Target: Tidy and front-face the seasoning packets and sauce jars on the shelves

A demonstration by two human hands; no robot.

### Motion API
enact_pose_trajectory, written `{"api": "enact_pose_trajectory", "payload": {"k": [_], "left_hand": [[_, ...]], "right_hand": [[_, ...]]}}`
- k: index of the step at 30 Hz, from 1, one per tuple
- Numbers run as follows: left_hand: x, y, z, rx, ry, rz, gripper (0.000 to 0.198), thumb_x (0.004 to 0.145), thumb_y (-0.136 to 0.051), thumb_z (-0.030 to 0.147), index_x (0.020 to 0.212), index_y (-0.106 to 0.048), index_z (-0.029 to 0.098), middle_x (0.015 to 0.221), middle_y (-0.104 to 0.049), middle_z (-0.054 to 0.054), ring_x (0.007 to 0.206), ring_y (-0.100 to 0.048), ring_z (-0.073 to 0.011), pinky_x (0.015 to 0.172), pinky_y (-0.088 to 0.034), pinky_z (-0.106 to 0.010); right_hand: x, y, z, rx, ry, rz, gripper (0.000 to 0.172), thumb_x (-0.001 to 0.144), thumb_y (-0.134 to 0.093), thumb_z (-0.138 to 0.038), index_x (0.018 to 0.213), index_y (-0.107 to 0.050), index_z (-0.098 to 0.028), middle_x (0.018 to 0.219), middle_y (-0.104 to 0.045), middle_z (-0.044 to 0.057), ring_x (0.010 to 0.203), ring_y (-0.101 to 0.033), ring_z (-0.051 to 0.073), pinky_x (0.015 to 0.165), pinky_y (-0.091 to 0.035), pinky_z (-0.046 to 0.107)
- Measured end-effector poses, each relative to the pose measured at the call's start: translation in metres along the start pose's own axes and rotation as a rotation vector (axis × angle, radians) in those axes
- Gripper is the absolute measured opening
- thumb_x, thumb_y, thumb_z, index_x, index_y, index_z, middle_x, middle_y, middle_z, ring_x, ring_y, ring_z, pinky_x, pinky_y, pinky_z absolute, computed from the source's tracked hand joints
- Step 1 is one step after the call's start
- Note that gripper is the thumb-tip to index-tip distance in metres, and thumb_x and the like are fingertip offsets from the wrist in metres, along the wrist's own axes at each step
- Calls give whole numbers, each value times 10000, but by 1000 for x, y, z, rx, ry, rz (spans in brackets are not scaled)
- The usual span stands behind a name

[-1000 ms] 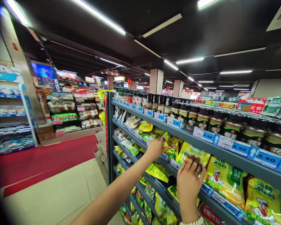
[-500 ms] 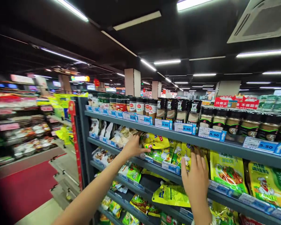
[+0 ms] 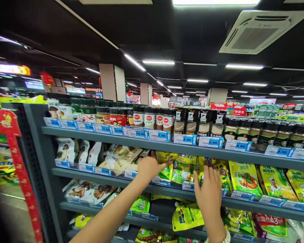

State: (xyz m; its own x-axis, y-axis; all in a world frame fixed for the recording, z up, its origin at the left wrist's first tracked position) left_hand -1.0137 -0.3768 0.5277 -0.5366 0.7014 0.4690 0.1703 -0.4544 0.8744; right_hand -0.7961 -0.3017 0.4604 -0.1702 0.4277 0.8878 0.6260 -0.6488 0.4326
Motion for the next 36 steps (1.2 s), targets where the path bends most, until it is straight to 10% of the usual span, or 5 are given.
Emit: {"api": "enact_pose_trajectory", "payload": {"k": [12, 17, 22, 29, 36], "left_hand": [[-31, 11, -24, 39, -101, -92, 534, 916, -480, 557, 953, -642, 49, 848, -677, -185, 857, -672, -321, 810, -497, -412], [-51, -7, -37, -102, -360, 256, 721, 920, -450, 576, 1346, -456, -5, 1285, -539, -257, 1089, -600, -341, 868, -506, -427], [-69, -28, -33, -235, -594, 376, 494, 970, -402, 466, 1306, -529, 127, 1265, -578, -156, 1124, -560, -320, 982, -426, -516], [-157, -117, -15, -515, -796, 473, 277, 822, -642, 156, 1093, -586, 132, 1035, -638, -120, 946, -581, -240, 836, -469, -384], [-175, -198, 19, -470, -630, 352, 340, 864, -448, 14, 1140, -590, 154, 1071, -656, -84, 1006, -580, -215, 904, -478, -376]], "right_hand": [[6, -12, -84, 212, 233, -549, 516, 1006, -370, -445, 1470, -408, -222, 1402, -508, 40, 1297, -454, 311, 1099, -335, 571], [-7, 34, -40, 443, 287, -154, 463, 966, -475, -209, 1427, -429, -212, 1311, -582, 67, 1204, -530, 216, 1047, -399, 467], [-112, 62, 38, 384, -11, 296, 390, 873, -464, -42, 1211, -596, -183, 995, -667, 89, 1009, -594, 230, 873, -464, 434], [-275, 61, 99, 161, -367, -109, 166, 939, -530, -192, 1091, -595, -173, 1038, -651, 84, 966, -625, 180, 814, -478, 291], [-261, 73, 140, 305, -250, -272, 235, 944, -504, -165, 1170, -559, -200, 1071, -653, 81, 1006, -616, 188, 844, -505, 319]]}}
Point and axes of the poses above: each hand's wrist, its own x-axis towards the middle knuckle, its own y-axis out of the back of the hand, z = x × y, the point moved 1 cm from there along x, towards the middle knuckle
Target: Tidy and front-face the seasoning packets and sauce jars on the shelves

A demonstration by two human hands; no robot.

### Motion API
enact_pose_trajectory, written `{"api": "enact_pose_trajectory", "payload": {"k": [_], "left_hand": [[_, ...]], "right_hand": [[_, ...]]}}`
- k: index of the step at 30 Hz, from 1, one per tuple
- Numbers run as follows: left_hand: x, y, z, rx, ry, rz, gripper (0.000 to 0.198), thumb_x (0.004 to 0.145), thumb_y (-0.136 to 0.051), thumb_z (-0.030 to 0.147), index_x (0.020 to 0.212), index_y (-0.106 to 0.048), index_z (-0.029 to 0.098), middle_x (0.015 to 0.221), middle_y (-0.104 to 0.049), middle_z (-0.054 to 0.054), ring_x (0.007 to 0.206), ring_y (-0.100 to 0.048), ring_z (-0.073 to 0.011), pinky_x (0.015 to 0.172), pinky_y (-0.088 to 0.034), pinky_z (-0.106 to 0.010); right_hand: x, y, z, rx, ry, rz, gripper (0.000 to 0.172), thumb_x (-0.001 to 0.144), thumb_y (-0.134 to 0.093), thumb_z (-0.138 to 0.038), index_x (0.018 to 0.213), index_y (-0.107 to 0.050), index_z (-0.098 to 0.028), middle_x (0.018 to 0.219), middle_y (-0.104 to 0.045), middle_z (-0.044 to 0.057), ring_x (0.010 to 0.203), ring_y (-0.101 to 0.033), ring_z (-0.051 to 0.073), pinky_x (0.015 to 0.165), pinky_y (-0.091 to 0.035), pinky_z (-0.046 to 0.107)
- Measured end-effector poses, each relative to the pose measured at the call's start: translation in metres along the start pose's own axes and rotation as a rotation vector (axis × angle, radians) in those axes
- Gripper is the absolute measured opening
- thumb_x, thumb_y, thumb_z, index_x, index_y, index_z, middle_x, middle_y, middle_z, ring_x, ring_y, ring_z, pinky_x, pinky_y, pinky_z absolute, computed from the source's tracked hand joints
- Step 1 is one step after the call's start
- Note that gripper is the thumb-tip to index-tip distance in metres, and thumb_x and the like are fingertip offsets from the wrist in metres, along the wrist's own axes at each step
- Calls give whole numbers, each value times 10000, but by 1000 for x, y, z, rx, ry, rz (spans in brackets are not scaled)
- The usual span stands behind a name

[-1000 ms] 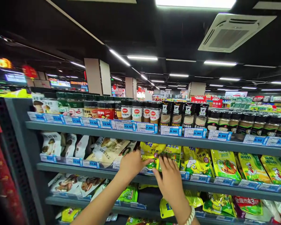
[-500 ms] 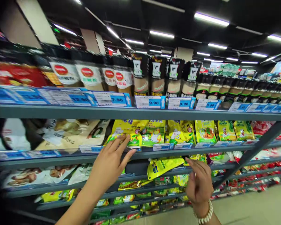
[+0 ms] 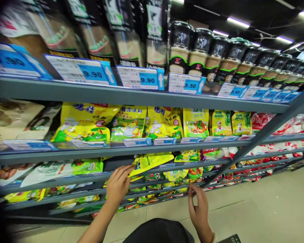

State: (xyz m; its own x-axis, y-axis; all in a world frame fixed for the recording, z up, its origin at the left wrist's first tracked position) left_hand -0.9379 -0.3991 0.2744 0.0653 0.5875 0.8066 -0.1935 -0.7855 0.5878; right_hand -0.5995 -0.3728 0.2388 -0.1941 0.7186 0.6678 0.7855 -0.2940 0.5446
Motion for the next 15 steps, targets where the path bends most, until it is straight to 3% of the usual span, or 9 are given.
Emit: {"api": "enact_pose_trajectory", "payload": {"k": [3, 6, 10, 13, 15], "left_hand": [[16, -3, 21, -23, 2, 127, 398, 846, -417, -24, 1141, -600, 171, 1034, -670, -84, 978, -619, -179, 893, -498, -333], [35, -6, 57, -57, -92, 214, 475, 831, -434, -45, 1229, -577, 173, 1066, -670, -115, 1026, -629, -190, 875, -523, -329], [50, -18, 108, -71, -251, 160, 429, 856, -492, 0, 1263, -558, 119, 1076, -674, -141, 1073, -614, -220, 896, -534, -351], [51, -22, 136, -21, -207, 153, 407, 852, -527, 12, 1243, -567, 117, 1085, -666, -136, 1079, -604, -218, 923, -522, -354], [45, -18, 148, 69, -41, 241, 457, 811, -563, -16, 1243, -567, 134, 1104, -644, -146, 1077, -598, -223, 919, -513, -366]], "right_hand": [[27, 3, 6, -26, 154, -124, 399, 928, -517, -158, 1322, -477, -211, 1179, -629, 95, 1099, -586, 218, 932, -483, 393], [61, 0, 10, -35, 248, -185, 534, 921, -530, -179, 1428, -367, -214, 1355, -526, 115, 1268, -480, 228, 1029, -432, 420], [115, -15, 12, 28, 362, -343, 618, 925, -533, -240, 1492, -292, -192, 1494, -376, 105, 1398, -311, 235, 1126, -334, 442], [147, -36, 9, 119, 498, -554, 551, 879, -470, -76, 1408, -449, -230, 1433, -470, 46, 1327, -412, 225, 1107, -345, 430], [164, -52, 7, 132, 421, -644, 489, 855, -440, -37, 1283, -573, -234, 1267, -610, 41, 1164, -559, 217, 1002, -439, 382]]}}
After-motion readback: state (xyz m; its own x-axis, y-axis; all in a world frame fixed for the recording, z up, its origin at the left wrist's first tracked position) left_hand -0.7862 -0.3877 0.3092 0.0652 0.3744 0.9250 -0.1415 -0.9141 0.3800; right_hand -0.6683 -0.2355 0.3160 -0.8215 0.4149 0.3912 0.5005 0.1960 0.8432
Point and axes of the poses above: each hand's wrist, its own x-axis towards the middle knuckle, its own y-axis out of the back of the hand, z = x × y, the point moved 1 cm from there along x, towards the middle knuckle
